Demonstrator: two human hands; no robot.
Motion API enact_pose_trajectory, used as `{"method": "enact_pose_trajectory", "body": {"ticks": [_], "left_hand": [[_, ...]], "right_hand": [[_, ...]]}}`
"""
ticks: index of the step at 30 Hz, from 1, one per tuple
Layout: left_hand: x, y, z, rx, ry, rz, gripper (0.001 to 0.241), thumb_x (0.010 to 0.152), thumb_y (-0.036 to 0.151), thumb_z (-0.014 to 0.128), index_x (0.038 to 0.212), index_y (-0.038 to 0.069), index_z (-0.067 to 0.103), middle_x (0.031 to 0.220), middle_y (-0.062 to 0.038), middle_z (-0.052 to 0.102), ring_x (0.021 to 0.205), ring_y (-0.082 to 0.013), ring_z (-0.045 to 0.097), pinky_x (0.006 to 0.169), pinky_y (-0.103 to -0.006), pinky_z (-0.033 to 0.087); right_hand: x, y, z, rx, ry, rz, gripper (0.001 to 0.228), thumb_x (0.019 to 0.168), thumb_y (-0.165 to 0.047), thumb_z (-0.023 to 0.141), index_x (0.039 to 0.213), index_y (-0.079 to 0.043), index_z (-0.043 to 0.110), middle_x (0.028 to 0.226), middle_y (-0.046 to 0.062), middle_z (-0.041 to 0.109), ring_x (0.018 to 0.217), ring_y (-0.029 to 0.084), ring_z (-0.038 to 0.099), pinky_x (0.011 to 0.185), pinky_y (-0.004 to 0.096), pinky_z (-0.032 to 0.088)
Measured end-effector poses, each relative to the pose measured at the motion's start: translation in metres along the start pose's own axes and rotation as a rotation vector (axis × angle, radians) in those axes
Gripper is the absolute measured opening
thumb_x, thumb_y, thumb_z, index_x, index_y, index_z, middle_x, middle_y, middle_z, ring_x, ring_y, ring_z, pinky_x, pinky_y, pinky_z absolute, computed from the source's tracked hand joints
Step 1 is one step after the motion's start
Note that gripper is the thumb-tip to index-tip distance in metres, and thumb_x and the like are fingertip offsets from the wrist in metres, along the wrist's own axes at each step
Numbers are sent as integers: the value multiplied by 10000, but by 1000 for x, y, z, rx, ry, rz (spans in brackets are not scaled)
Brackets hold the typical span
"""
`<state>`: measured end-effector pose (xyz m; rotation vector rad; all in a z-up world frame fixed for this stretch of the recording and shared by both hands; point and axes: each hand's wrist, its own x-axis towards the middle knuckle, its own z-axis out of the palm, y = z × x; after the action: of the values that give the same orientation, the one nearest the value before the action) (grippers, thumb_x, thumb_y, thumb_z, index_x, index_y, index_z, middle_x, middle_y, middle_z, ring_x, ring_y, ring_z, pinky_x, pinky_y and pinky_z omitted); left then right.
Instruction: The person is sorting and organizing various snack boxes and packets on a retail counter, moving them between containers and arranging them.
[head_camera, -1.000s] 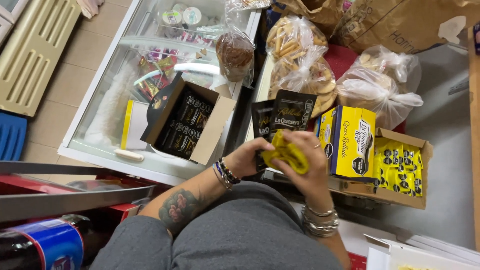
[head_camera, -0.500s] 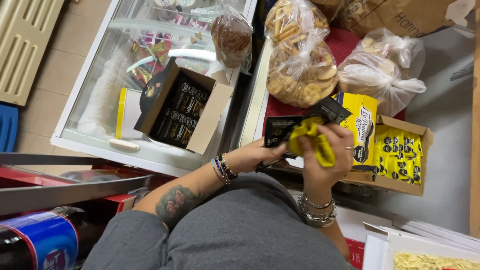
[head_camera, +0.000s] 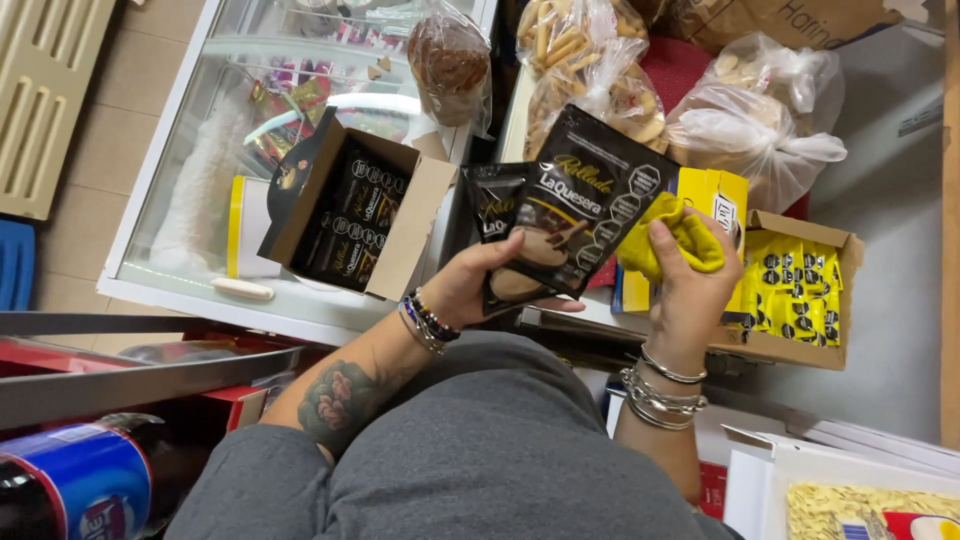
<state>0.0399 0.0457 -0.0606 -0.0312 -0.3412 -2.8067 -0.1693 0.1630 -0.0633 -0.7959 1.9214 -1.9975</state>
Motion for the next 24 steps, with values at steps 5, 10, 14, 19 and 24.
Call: {"method": "enact_pose_trajectory", "body": {"ticks": [5,10,14,19,24], "left_hand": [[0,2,11,112,171,99,447,1014,270,669,1256,-103,620,1172,-301,691,1090,-430,681,953,-668,504],[13,-1,-29,375,386,208,419,883,184,827,1160,-65,635,1026,-223,741,943,-307,744,829,-483,627],[15,10,-28,721,487,267,435,783,200,909,1076,-47,704,909,-172,758,854,-210,738,701,-360,629],[13,18,-23,700,469,291,465,801,176,896,1136,-73,690,981,-205,760,879,-211,735,751,-374,634],[5,33,-2,688,473,298,313,804,215,882,948,-14,726,770,-94,717,738,-177,739,640,-351,642]], "right_hand": [[-16,-24,28,504,-93,329,369,846,-218,854,1132,-86,663,1039,75,695,938,196,742,806,320,657],[-29,-21,39,498,-400,318,622,701,-282,906,1226,-85,639,1100,105,695,1039,239,727,873,391,640],[-27,-15,44,406,-253,290,489,682,-65,890,1130,-57,693,963,131,708,904,276,752,796,434,668],[-18,-21,27,481,-6,314,399,729,-11,846,1096,-70,702,959,115,729,877,262,765,781,400,669],[-15,-40,26,259,14,245,360,762,-91,865,1091,-123,723,958,44,720,840,172,740,757,304,647]]}}
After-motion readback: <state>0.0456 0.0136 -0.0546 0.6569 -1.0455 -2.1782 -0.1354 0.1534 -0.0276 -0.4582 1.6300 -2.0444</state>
